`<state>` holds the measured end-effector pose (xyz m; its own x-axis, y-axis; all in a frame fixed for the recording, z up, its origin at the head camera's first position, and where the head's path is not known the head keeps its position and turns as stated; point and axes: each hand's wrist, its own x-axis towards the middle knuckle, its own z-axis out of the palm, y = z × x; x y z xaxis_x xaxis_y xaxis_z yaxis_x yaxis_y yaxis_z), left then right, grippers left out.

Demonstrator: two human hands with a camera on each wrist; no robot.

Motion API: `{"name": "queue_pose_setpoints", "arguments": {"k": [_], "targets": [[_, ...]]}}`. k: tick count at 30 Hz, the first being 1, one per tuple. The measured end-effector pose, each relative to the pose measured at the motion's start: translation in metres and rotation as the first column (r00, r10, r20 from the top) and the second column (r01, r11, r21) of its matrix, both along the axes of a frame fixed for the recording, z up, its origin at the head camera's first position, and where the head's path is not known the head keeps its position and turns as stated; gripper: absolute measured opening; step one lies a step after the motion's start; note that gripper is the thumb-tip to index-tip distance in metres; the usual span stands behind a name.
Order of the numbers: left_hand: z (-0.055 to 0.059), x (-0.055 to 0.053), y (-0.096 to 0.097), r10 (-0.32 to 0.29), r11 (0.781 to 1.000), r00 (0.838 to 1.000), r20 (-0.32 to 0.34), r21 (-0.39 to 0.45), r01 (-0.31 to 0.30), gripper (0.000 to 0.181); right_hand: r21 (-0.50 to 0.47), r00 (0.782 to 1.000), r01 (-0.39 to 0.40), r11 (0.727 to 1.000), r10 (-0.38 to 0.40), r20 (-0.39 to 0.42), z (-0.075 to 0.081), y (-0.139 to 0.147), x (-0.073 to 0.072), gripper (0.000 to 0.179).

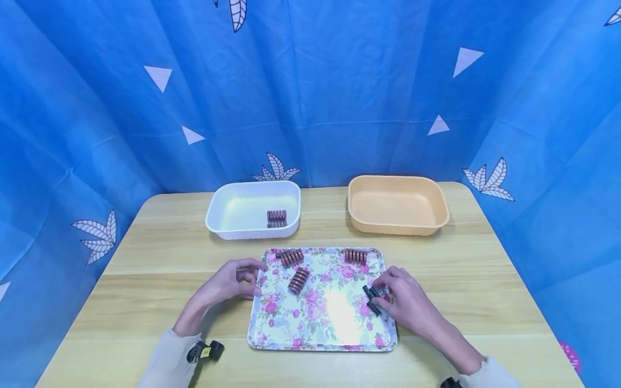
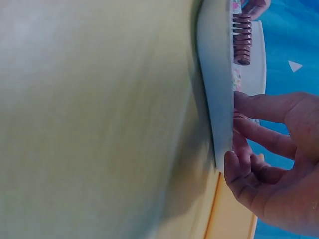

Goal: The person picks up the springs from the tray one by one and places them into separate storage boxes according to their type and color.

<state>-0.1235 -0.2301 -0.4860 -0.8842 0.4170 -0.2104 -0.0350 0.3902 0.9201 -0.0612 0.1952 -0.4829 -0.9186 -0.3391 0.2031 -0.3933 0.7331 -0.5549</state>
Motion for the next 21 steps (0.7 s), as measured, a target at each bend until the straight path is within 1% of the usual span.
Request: {"name": "queue_pose_setpoints", "arguments": {"k": [7, 16, 21], "targets": [[0.0006, 0.0007, -0.0003, 0.001, 1.000, 1.000, 0.004, 0.008, -0.001, 0.053, -0.003, 1.000, 0.013, 1.000, -0.013, -0.014, -0.0039, -0.0025, -0.0003, 0.028], [0.0012, 0.0010, -0.0002, 0.002, 1.000, 1.000, 0.015, 0.007, -0.002, 0.053, 0.040, 0.996, 0.001, 0.999, 0.003, -0.085, -0.0077, -0.0046, -0.0024, 0.028], [0.0011, 0.0009, -0.0002, 0.000, 1.000, 1.000, 0.013, 0.005, 0.000, 0.052, 0.056, 0.996, 0.002, 0.998, 0.003, -0.088, -0.0066, -0.0054, -0.0049, 0.025]]}}
